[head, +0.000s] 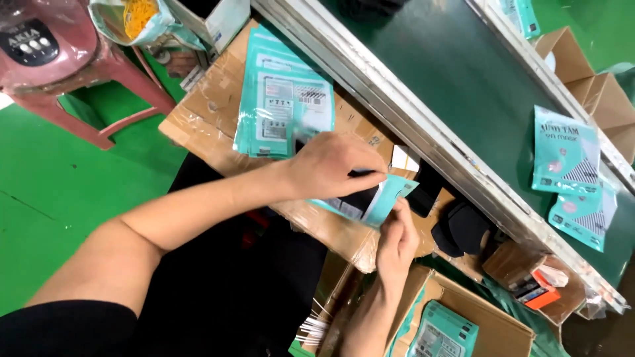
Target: The person packs black face masks into teal plastic pouches at a packing station. They pick up a mask, insert it into an open pouch, press it flat, seal the pouch, and place the finished pouch into a cardboard box, repeating the cycle for successive masks.
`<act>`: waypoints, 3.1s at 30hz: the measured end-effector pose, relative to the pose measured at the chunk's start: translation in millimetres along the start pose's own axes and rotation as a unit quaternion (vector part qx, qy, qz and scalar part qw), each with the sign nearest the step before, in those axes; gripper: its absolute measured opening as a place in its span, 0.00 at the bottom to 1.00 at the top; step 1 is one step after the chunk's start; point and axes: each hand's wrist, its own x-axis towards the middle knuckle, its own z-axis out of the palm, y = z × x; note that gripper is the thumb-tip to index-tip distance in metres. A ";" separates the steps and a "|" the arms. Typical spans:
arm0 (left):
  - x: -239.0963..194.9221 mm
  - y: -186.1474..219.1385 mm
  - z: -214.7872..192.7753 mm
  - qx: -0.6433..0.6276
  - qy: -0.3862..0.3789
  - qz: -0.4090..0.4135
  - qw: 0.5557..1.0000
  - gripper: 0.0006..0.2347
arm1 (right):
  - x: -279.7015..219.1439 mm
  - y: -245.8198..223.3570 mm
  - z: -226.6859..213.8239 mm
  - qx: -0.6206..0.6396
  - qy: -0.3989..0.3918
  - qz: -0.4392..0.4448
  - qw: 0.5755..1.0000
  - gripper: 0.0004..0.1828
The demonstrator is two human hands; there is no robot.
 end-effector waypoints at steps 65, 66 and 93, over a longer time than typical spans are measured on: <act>208.8 -211.2 108.2 0.390 -0.030 0.160 0.906 0.16 | 68.0 -1.1 -63.0 -0.188 0.090 -0.188 0.960 0.19; 207.5 -198.7 108.6 0.330 -0.011 0.164 0.929 0.14 | 67.3 -3.5 -67.8 -0.163 0.134 -0.175 0.962 0.24; -67.2 -97.6 133.1 -0.115 -0.126 -0.110 0.979 0.54 | 14.2 99.8 -21.5 -0.494 0.046 -0.281 0.822 0.72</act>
